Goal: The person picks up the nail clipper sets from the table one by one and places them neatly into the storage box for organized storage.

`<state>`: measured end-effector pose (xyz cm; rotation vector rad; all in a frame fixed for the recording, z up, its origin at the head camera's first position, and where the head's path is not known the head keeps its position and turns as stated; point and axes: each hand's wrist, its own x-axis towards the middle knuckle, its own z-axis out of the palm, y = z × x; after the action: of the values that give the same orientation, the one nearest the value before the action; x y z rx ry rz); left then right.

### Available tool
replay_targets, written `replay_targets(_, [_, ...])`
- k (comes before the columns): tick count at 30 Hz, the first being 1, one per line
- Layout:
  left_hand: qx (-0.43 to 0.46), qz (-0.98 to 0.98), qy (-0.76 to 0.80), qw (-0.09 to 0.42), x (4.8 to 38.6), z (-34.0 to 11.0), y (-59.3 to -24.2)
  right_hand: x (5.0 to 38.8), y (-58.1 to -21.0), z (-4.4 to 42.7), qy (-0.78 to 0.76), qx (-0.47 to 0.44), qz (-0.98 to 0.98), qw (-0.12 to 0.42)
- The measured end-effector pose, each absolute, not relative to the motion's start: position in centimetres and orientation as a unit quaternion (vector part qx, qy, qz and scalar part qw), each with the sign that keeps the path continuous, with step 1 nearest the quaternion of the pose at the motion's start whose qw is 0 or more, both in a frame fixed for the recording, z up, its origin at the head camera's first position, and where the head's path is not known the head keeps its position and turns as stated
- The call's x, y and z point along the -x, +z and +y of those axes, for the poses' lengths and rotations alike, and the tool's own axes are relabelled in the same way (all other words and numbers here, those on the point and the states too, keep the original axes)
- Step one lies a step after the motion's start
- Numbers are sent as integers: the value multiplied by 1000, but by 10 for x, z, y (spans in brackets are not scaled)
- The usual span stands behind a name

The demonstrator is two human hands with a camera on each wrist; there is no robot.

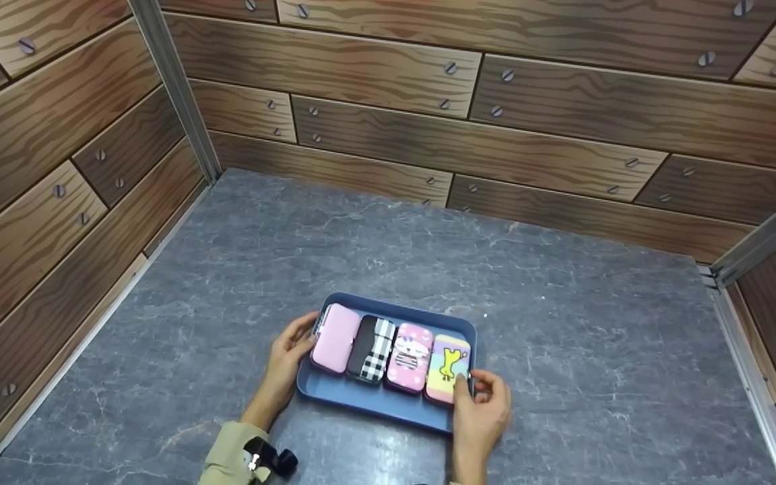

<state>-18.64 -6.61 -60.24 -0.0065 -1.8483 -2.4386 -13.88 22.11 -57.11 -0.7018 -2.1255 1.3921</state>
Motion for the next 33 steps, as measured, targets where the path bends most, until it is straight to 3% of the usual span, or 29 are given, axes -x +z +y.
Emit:
replay_targets(10, [8, -604, -796, 43, 187, -66, -603, 142, -571, 227, 501, 243, -797, 235])
replay_targets(16, [12, -599, -800, 45, 187, -66, -603, 144, -574, 234, 498, 167, -819, 230])
replay_targets(26, [14, -594, -803, 45, 186, -66, -603, 154, -577, 248, 611, 85, -781, 96])
replay_targets(33, [18, -598, -800, 47, 187, -66, -601, 160, -578, 247, 685, 106, -718, 68])
